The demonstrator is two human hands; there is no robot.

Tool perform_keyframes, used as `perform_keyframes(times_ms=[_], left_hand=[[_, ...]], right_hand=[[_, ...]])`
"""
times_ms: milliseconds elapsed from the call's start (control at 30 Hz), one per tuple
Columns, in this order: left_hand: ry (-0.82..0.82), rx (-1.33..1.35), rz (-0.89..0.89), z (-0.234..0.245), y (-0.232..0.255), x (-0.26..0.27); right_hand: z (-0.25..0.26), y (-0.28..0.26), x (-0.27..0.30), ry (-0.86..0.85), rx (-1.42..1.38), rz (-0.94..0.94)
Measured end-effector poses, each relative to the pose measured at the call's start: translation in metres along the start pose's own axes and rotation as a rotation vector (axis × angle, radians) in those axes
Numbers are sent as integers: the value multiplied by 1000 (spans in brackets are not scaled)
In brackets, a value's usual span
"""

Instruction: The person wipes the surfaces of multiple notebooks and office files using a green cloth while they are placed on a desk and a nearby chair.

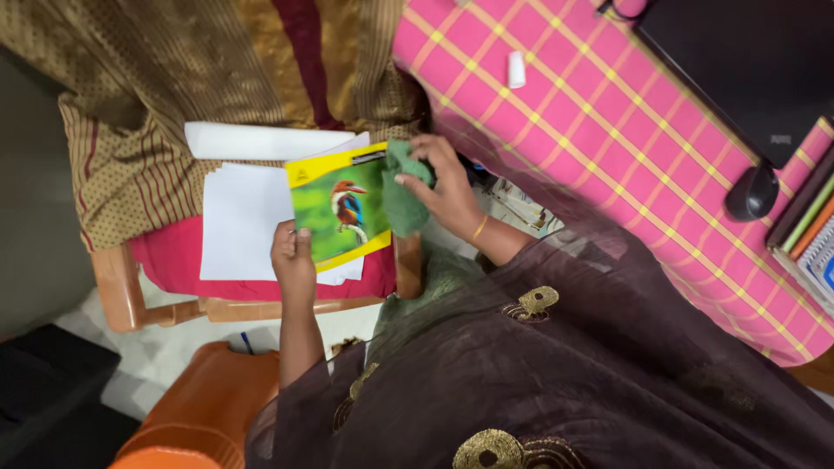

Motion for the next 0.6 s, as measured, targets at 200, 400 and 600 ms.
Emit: perform_keyframes(times_ms=[200, 400, 600], left_hand=[[-303, -87, -22, -99, 48, 18], [-545, -50, 35, -206, 50, 40], [-757, -19, 34, -283, 40, 67]], right_hand=[[69, -56, 2, 161, 61, 266], [144, -29, 12, 263, 177, 213], [220, 10, 50, 478, 175, 81]])
Point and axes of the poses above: each hand's wrist, its own x-axis away from the middle knuckle, its own z-axis out of the back of the hand, y = z × x, the point moved 8 cm from there along -x, towards the middle knuckle, and after that the axes turned 8 degrees about x, right-handed, at the moved point
